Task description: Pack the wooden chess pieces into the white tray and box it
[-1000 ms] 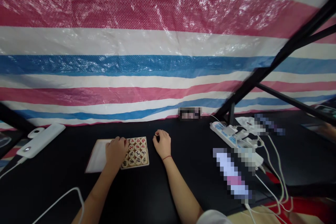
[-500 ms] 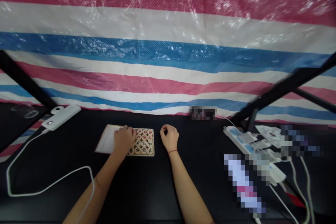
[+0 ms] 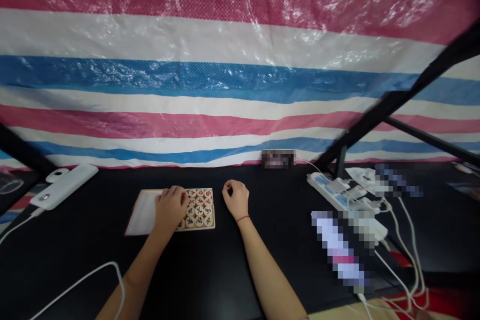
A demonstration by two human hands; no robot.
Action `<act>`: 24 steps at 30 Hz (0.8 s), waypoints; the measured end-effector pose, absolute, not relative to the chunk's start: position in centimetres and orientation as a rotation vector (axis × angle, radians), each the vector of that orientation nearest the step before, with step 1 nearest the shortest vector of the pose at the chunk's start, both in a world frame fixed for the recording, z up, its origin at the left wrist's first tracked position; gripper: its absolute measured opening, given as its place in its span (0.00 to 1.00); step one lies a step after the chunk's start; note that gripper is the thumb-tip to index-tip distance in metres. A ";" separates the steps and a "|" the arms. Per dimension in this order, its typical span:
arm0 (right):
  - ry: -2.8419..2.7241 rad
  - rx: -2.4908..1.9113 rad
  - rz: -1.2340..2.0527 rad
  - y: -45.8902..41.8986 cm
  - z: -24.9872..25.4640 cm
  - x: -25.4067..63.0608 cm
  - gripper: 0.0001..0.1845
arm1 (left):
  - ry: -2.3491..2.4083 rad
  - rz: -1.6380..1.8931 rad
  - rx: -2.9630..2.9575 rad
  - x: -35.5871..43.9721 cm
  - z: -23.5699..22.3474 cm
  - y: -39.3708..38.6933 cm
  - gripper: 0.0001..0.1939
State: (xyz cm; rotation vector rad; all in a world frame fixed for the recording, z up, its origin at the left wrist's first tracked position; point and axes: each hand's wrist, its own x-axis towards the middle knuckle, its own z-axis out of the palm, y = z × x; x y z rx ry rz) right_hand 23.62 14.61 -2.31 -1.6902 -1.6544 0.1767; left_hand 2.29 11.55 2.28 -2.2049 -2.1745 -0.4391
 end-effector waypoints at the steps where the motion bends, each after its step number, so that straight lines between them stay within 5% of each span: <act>1: -1.660 -1.685 0.177 14.7 -2.3 23.7 0.06 | -2.171 -0.457 -2.232 2.2 2.2 11.5 0.10; 5: -1.576 -1.606 0.126 14.4 -1.6 23.5 0.10 | -2.190 -0.680 -2.256 1.8 2.5 11.7 0.09; 13: -1.922 -0.972 0.180 10.6 1.0 19.2 0.17 | -2.100 -1.839 -2.376 3.3 2.8 10.7 0.13; 24: -1.599 -1.472 0.059 13.0 -0.4 23.9 0.10 | -2.041 -1.538 -2.465 2.1 2.7 11.1 0.14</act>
